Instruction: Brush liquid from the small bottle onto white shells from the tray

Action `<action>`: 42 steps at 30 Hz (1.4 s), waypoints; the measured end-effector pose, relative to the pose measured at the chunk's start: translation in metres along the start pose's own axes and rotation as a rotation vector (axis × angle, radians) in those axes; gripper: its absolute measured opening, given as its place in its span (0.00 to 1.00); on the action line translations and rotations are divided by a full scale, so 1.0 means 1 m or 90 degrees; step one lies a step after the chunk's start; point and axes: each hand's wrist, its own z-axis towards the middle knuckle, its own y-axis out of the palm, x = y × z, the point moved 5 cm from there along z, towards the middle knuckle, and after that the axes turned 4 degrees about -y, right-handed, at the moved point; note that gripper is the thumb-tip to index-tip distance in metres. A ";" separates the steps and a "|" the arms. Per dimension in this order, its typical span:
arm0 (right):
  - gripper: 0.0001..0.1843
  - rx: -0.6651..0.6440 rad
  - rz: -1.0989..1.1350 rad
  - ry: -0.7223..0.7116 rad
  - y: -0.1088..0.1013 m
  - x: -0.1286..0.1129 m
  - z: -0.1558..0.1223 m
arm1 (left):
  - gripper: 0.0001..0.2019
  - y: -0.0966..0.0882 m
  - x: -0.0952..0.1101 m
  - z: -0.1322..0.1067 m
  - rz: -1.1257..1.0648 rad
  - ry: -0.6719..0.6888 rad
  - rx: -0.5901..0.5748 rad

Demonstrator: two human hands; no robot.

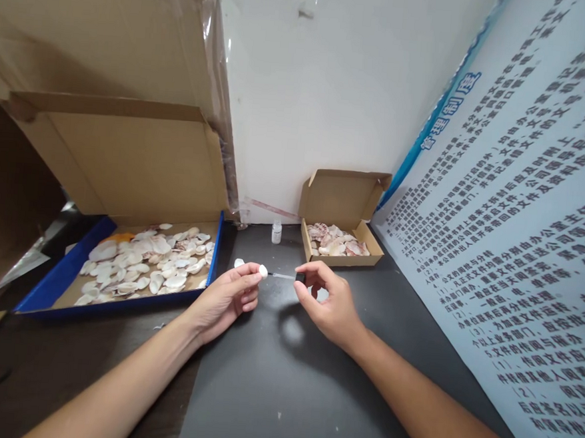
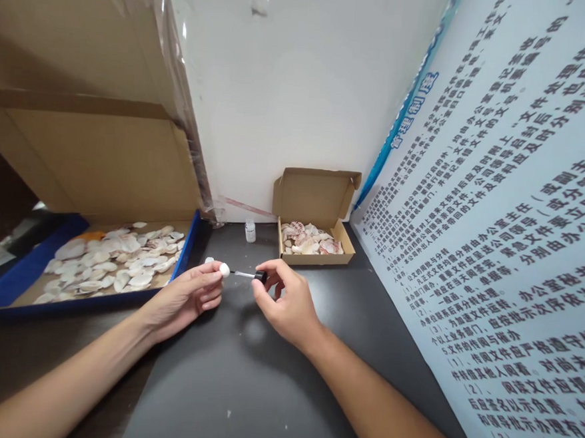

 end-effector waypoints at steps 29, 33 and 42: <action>0.08 0.007 -0.017 0.024 -0.004 -0.001 0.001 | 0.14 0.001 0.003 -0.002 0.030 0.005 -0.011; 0.08 -0.001 0.017 0.017 -0.005 0.000 0.002 | 0.13 0.000 0.000 -0.001 0.040 -0.010 -0.028; 0.08 -0.001 0.008 0.019 -0.005 -0.001 0.003 | 0.13 0.001 -0.004 0.000 0.065 -0.032 -0.057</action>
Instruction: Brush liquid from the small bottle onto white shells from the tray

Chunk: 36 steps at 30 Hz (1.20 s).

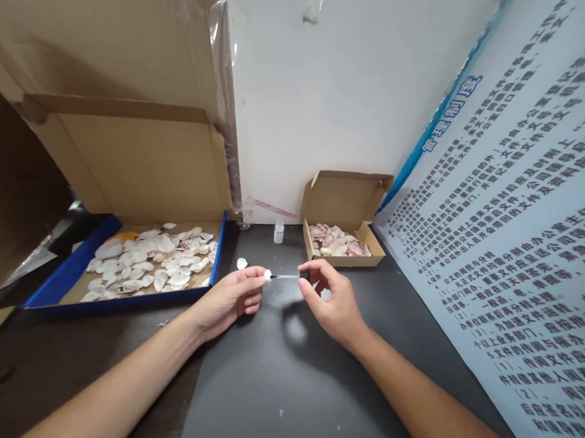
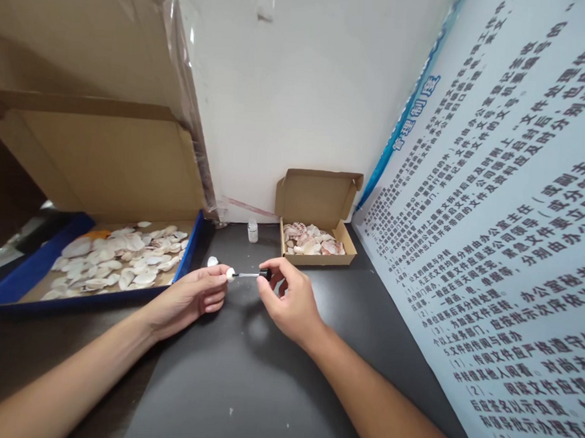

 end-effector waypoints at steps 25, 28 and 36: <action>0.08 0.009 0.007 0.011 -0.002 0.001 0.001 | 0.15 0.005 -0.005 0.000 0.124 0.009 -0.038; 0.08 -0.005 0.031 0.008 -0.001 0.002 0.002 | 0.16 0.004 -0.006 0.001 0.141 0.010 -0.039; 0.08 -0.017 0.037 0.016 0.001 0.004 0.001 | 0.15 0.005 -0.006 0.000 0.149 0.015 -0.040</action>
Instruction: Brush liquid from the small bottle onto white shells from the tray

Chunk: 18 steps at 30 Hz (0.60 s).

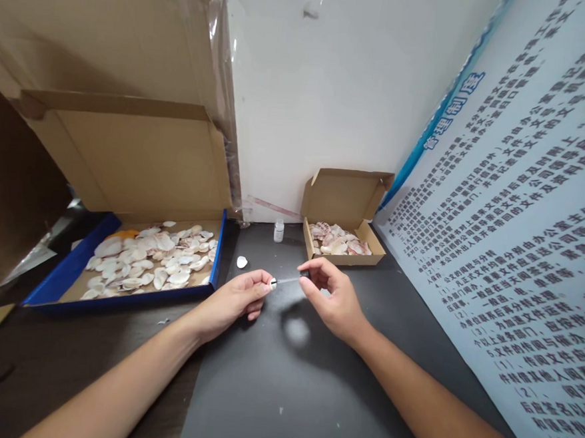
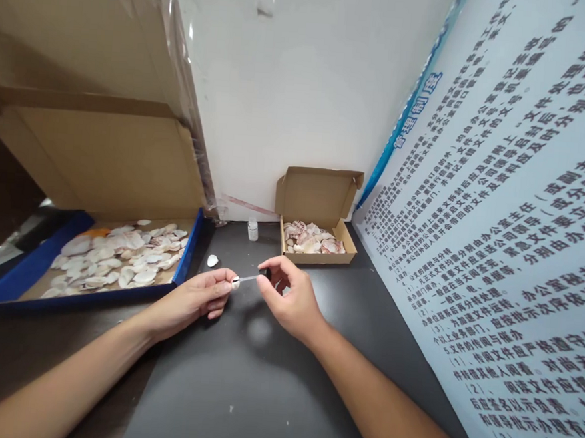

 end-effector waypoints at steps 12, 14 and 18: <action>0.08 0.033 -0.043 0.022 -0.005 0.003 0.002 | 0.15 0.001 0.001 0.000 0.003 0.001 0.003; 0.09 0.017 -0.004 0.021 -0.004 0.003 0.002 | 0.14 0.000 0.001 0.000 0.002 -0.002 0.001; 0.09 0.002 -0.009 0.028 -0.002 0.004 0.002 | 0.14 0.000 0.001 0.000 0.000 -0.002 -0.001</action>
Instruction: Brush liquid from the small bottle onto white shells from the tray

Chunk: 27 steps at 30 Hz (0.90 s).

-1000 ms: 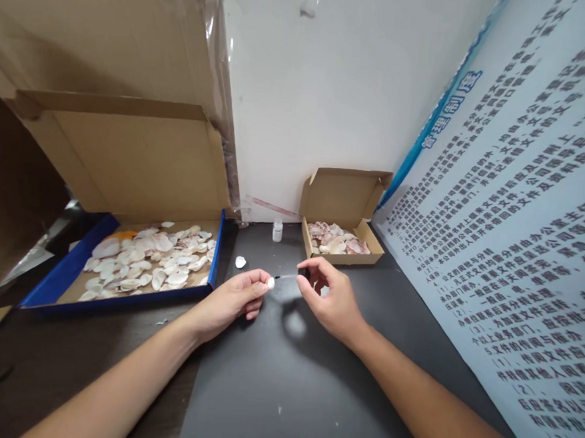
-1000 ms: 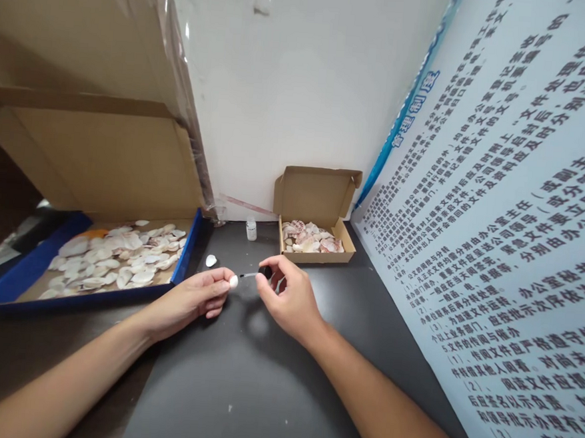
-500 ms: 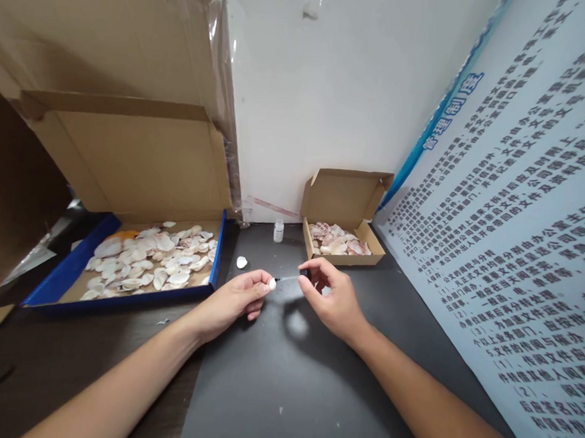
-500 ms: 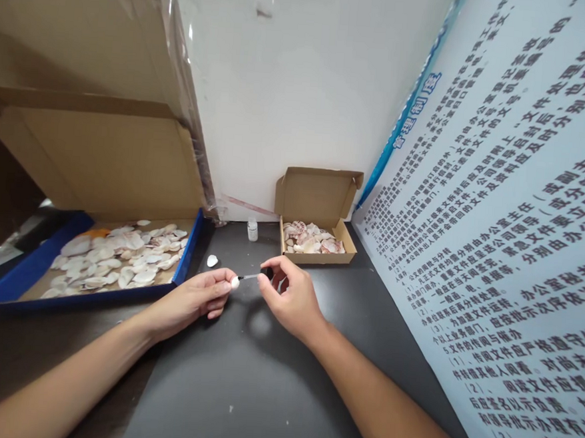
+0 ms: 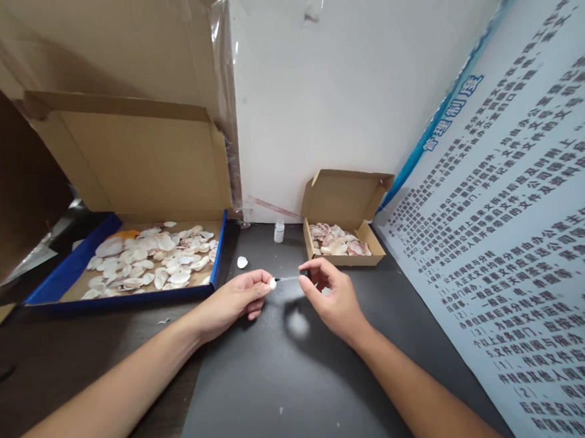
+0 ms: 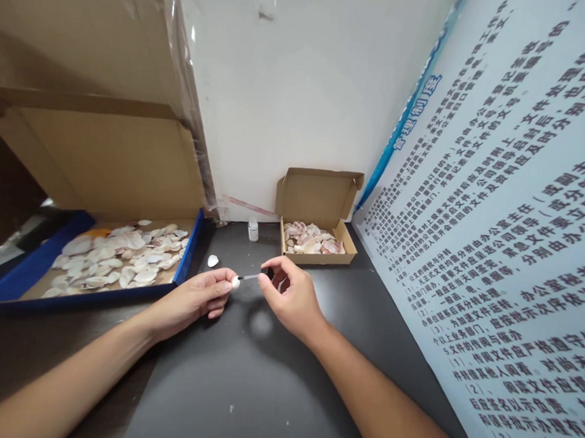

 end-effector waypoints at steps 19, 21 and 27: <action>0.09 0.010 -0.015 0.014 0.001 0.005 -0.001 | 0.14 0.000 0.000 0.001 -0.005 0.000 0.004; 0.09 -0.006 0.001 0.007 0.002 0.004 -0.001 | 0.13 0.000 0.000 0.001 -0.006 0.001 0.003; 0.08 0.030 -0.059 0.003 -0.003 0.001 -0.001 | 0.13 0.000 0.000 0.000 -0.007 -0.001 0.007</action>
